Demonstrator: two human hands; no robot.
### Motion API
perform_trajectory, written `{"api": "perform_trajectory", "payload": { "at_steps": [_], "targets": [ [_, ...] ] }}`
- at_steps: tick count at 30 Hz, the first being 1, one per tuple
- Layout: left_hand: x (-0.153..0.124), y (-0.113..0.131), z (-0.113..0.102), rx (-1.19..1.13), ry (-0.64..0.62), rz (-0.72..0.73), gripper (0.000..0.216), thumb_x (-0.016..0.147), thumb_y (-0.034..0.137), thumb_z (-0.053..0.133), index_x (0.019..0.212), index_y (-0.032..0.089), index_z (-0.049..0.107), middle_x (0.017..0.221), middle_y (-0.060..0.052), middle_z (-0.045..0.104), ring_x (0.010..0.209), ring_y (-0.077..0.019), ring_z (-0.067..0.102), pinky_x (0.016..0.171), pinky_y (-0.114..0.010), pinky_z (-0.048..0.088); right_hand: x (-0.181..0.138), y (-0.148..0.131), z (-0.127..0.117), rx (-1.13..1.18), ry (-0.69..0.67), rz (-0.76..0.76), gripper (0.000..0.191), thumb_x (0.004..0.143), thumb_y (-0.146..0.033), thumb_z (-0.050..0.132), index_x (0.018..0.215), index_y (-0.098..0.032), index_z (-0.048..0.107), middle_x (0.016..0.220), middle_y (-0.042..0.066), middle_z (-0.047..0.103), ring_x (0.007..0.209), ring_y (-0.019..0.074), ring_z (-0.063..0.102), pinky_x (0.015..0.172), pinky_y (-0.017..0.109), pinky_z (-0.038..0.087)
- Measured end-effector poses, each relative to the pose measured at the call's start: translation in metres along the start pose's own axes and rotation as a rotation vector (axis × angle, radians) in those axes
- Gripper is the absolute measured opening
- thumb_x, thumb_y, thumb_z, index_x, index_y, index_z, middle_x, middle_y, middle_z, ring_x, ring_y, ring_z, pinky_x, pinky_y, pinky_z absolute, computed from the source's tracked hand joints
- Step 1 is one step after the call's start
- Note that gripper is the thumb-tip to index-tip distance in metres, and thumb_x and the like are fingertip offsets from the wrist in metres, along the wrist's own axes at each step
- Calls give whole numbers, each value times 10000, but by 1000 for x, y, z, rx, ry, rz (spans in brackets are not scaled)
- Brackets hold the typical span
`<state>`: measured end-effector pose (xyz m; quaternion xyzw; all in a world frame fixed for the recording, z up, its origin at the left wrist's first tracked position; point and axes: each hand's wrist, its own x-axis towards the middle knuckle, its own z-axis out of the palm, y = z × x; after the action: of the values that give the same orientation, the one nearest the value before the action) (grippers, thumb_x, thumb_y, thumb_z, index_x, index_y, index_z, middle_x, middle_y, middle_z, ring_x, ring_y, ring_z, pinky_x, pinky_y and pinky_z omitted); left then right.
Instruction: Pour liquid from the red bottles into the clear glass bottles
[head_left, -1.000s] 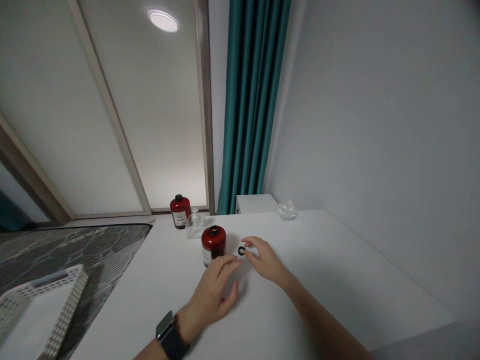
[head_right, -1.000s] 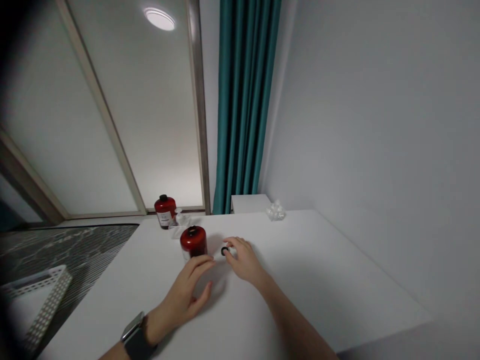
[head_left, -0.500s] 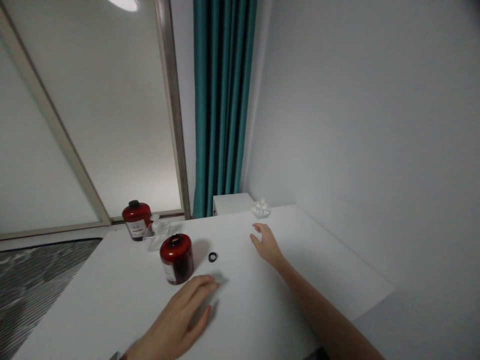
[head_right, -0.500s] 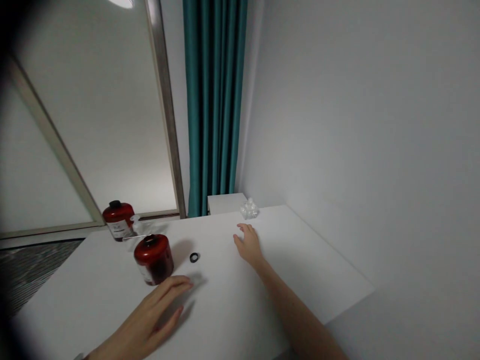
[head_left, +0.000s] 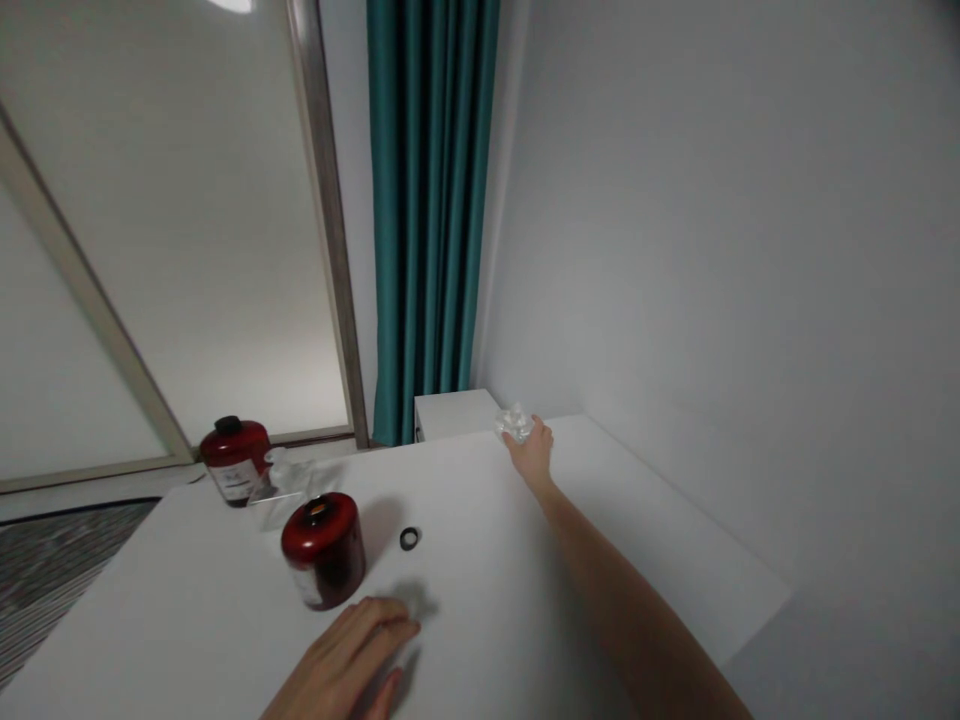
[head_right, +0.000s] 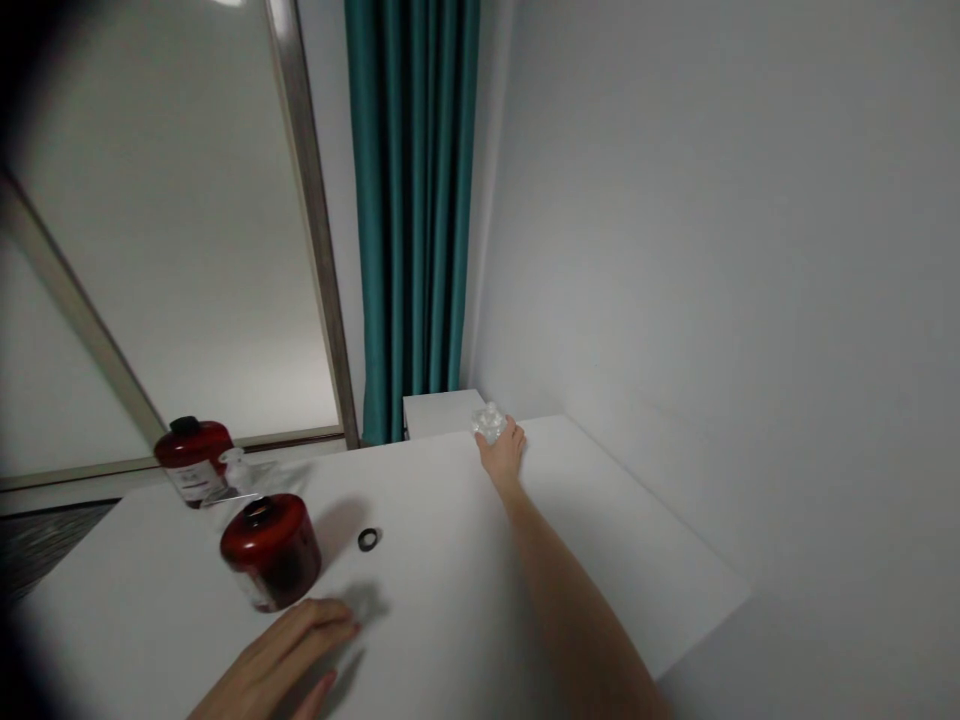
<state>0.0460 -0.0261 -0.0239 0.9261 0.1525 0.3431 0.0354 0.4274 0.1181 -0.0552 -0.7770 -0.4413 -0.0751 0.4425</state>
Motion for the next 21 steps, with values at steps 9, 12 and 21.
{"api": "perform_trajectory", "payload": {
  "at_steps": [9,12,21],
  "targets": [
    [1,0,-1,32,15,24,293,942,262,518,1222,259,606,1058,-41,735,968,-166,724,911,-194,582,3,1,1,-32,-75,40,671,822,-413,621,1385,-98,438,1309,229,623,1228,358,593,1006,437,439],
    [2,2,-2,8,-42,-10,293,929,229,522,1208,261,605,1048,-46,732,954,-175,722,887,-211,594,0,0,-4,-12,-95,15,649,813,-414,624,1363,-114,454,1286,210,639,1212,347,605,1005,437,448],
    [8,13,-11,-61,-141,-109,285,931,169,517,1186,259,606,1032,-59,717,941,-211,703,871,-309,604,-38,-7,-32,90,-175,-93,595,794,-379,668,1307,-143,481,1215,188,663,1137,357,636,971,497,475]
  ]
}}
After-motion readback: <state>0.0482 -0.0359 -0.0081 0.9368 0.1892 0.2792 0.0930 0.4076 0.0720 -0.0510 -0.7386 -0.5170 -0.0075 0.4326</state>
